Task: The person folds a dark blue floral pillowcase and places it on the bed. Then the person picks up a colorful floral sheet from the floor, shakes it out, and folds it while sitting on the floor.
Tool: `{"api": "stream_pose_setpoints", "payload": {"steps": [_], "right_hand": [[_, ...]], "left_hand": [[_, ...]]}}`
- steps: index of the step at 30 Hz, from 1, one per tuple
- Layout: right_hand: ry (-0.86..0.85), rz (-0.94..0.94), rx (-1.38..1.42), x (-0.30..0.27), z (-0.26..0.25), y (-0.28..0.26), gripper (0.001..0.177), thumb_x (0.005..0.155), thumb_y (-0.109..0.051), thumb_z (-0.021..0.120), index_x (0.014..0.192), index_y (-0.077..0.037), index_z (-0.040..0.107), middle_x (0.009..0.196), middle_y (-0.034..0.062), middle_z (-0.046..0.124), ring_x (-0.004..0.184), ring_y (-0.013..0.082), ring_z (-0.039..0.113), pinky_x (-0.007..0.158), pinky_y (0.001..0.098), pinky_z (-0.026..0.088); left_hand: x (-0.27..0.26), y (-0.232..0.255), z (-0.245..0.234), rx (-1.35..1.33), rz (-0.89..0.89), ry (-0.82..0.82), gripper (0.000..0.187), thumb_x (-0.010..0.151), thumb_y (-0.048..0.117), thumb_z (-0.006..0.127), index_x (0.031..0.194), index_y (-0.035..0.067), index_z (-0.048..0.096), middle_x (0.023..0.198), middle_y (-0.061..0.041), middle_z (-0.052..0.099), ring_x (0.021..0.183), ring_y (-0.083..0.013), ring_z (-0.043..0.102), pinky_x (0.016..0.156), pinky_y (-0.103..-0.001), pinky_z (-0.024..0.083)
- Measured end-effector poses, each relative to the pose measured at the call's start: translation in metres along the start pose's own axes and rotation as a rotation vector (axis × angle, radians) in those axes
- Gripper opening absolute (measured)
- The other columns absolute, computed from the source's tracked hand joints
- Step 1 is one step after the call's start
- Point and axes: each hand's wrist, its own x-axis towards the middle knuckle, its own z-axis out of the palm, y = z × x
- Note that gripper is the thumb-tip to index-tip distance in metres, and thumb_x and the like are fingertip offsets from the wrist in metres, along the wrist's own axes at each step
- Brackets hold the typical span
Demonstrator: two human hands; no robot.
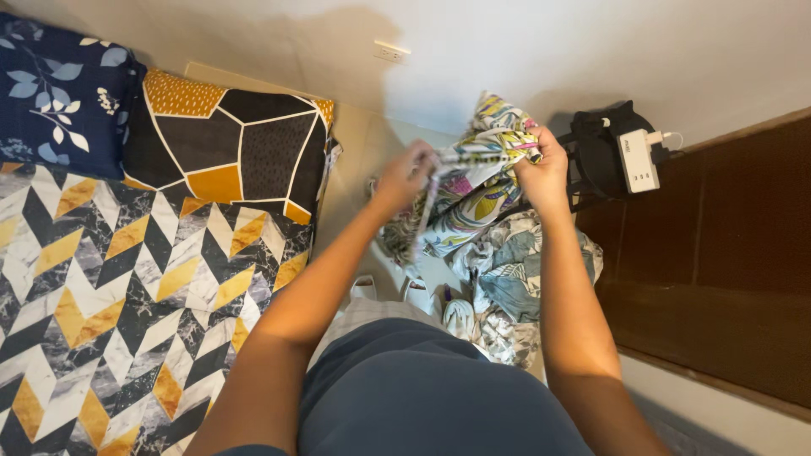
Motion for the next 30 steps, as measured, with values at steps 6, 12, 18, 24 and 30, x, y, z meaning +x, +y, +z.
{"api": "stream_pose_setpoints", "payload": {"steps": [6,12,18,24,30], "right_hand": [[0.016,-0.161,-0.226,-0.008,0.01,-0.007,0.036,0.082,0.011,0.064,0.115,-0.002,0.068,0.1,0.0031,0.072,0.091,0.0083,0.063,0.083,0.0237,0.052],[-0.118,-0.129,-0.316,-0.013,0.038,-0.04,0.039,0.076,0.004,0.075,0.113,-0.005,0.069,0.099,0.0077,0.075,0.088,0.0129,0.069,0.08,0.0276,0.055],[-0.059,-0.169,-0.655,0.001,-0.054,-0.066,0.05,0.079,-0.008,0.093,0.121,-0.009,0.066,0.103,0.0125,0.069,0.085,0.0226,0.066,0.073,0.0342,0.056],[0.206,-0.167,-0.339,0.009,-0.159,-0.048,0.038,0.089,0.004,0.088,0.12,-0.002,0.067,0.102,0.0044,0.07,0.088,0.0109,0.064,0.078,0.0273,0.053],[0.344,-0.39,-0.791,0.019,-0.161,-0.043,0.024,0.081,0.002,0.09,0.102,0.0,0.077,0.094,0.0112,0.072,0.082,0.018,0.066,0.071,0.0322,0.052]], "left_hand": [[0.03,0.056,-0.02,-0.117,-0.186,-0.049,0.03,0.102,0.034,0.059,0.118,0.012,0.048,0.107,-0.007,0.075,0.099,-0.0175,0.073,0.084,-0.034,0.056],[0.024,0.049,0.013,0.45,0.065,-0.211,0.054,0.085,0.022,0.077,0.13,0.006,0.052,0.121,-0.02,0.068,0.113,-0.0389,0.066,0.095,-0.047,0.052],[0.014,-0.046,-0.091,0.53,-0.219,0.23,0.051,0.087,0.008,0.069,0.135,-0.001,0.054,0.111,-0.027,0.068,0.099,-0.0422,0.068,0.082,-0.047,0.054],[-0.038,-0.073,-0.213,0.359,-0.057,0.56,0.036,0.097,-0.004,0.065,0.133,0.004,0.061,0.117,-0.015,0.071,0.105,-0.0257,0.069,0.092,-0.039,0.055],[-0.056,-0.073,-0.215,0.506,-0.087,0.655,0.036,0.084,-0.006,0.061,0.118,0.006,0.067,0.107,-0.016,0.065,0.101,-0.0344,0.066,0.09,-0.038,0.052]]}}
